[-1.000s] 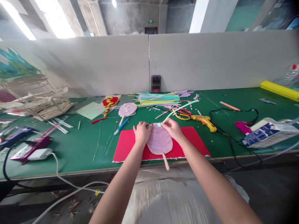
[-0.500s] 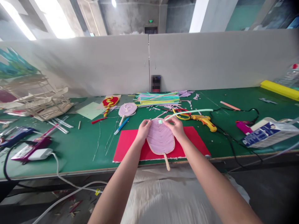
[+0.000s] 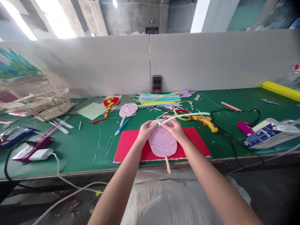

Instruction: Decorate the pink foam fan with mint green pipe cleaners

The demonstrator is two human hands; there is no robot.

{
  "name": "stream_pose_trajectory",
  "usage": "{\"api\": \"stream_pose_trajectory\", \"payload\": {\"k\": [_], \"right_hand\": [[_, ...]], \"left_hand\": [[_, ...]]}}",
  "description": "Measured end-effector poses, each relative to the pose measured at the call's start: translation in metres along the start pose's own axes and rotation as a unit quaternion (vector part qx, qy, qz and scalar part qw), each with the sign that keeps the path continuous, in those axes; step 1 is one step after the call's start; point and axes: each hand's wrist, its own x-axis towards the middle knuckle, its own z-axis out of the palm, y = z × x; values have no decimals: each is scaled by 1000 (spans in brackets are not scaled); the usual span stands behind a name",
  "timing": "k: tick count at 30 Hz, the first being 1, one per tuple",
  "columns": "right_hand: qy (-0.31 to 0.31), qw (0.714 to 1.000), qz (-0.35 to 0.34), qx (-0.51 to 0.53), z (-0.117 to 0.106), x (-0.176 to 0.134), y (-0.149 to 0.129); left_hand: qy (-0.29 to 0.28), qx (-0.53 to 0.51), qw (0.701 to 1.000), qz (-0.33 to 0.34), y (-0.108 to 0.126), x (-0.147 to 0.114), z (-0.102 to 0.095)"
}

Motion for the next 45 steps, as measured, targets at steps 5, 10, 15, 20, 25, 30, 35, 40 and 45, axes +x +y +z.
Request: {"api": "stream_pose_trajectory", "payload": {"k": [5, 10, 15, 20, 25, 30, 35, 40, 45], "right_hand": [[15, 1000, 5, 9, -1, 1, 0], [69, 997, 13, 35, -3, 4, 4], [97, 991, 45, 78, -5, 6, 4], [82, 986, 70, 128, -5, 6, 1], [78, 988, 75, 110, -4, 5, 0], [88, 988, 63, 108, -3, 6, 1], [99, 984, 64, 131, -3, 6, 2], [94, 984, 61, 136, -3, 6, 1], [90, 986, 64, 129, -3, 6, 1]], "left_hand": [[17, -11, 1000, 8, 1, 0, 0], [30, -23, 999, 6, 0, -1, 0], [29, -99, 994, -40, 3, -3, 3], [-4, -148, 988, -35, 7, -5, 6], [-15, -91, 996, -18, 8, -5, 4], [-26, -36, 998, 34, 7, -4, 2], [-29, -6, 998, 47, 8, -4, 2], [-38, 11, 997, 65, 9, -5, 2], [-26, 19, 997, 74, 10, -6, 2]]}}
